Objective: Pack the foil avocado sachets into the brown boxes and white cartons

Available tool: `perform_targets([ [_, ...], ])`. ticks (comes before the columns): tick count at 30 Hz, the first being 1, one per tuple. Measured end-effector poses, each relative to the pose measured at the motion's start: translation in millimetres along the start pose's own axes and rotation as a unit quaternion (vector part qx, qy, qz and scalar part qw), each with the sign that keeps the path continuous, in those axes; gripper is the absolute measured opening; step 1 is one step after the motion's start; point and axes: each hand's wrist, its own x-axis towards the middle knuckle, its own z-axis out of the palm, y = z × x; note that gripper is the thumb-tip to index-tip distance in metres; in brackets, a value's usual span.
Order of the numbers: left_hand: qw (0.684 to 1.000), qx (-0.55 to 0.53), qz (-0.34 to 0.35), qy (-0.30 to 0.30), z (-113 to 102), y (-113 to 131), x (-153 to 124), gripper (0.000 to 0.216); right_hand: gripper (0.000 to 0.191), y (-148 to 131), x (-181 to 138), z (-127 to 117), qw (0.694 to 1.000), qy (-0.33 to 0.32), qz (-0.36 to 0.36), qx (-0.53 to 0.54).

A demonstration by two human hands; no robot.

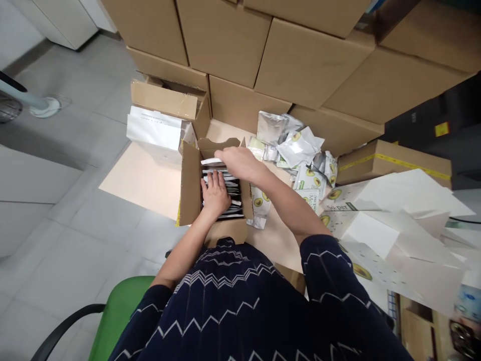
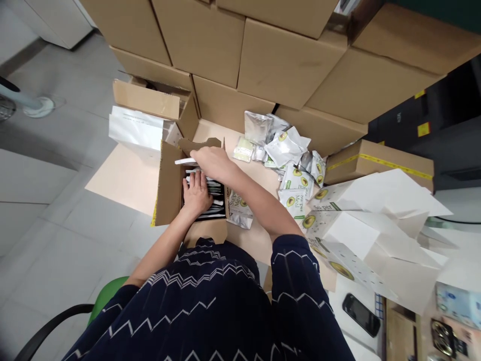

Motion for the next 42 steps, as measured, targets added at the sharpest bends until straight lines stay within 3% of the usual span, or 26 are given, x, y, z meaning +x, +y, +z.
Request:
perform_targets([
  [5, 1.000, -0.002, 0.001, 0.012, 1.9, -0.4, -0.3, 0.086, 0.035, 12.1, 54.9, 27.0, 0.990, -0.134, -0.014, -0.044],
  [10, 1.000, -0.012, 0.002, 0.007, 2.9, -0.2, -0.5, 0.085, 0.037, 14.0, 78.7, 45.4, 0.963, -0.251, -0.011, -0.096],
  [17, 1.000, -0.015, 0.003, -0.005, 0.7, -0.1, -1.6, 0.084, 0.036, 9.1, 87.3, 53.8, 0.971, -0.197, 0.096, -0.093],
  [26, 1.000, -0.014, 0.003, -0.002, 1.0, -0.4, -0.8, 0.087, 0.039, 11.8, 101.8, 68.4, 0.977, -0.188, 0.045, -0.084],
  [30, 1.000, -0.021, 0.003, -0.006, -2.9, -0.5, -0.3, 0.088, 0.037, 9.0, 107.4, 70.6, 0.982, -0.163, 0.071, -0.070],
  [33, 0.999, -0.028, 0.001, -0.018, -8.5, -0.6, 0.0, 0.088, 0.037, 6.7, 110.0, 68.4, 0.977, -0.188, 0.082, -0.053],
  [37, 0.998, -0.057, -0.003, -0.020, -16.4, -0.6, 2.2, 0.088, 0.038, 9.0, 103.6, 62.7, 0.974, -0.213, 0.067, -0.035],
  [42, 0.996, -0.089, -0.015, -0.009, -21.7, -2.0, 11.5, 0.084, 0.034, 19.3, 80.0, 53.4, 0.986, -0.164, 0.044, -0.005],
])
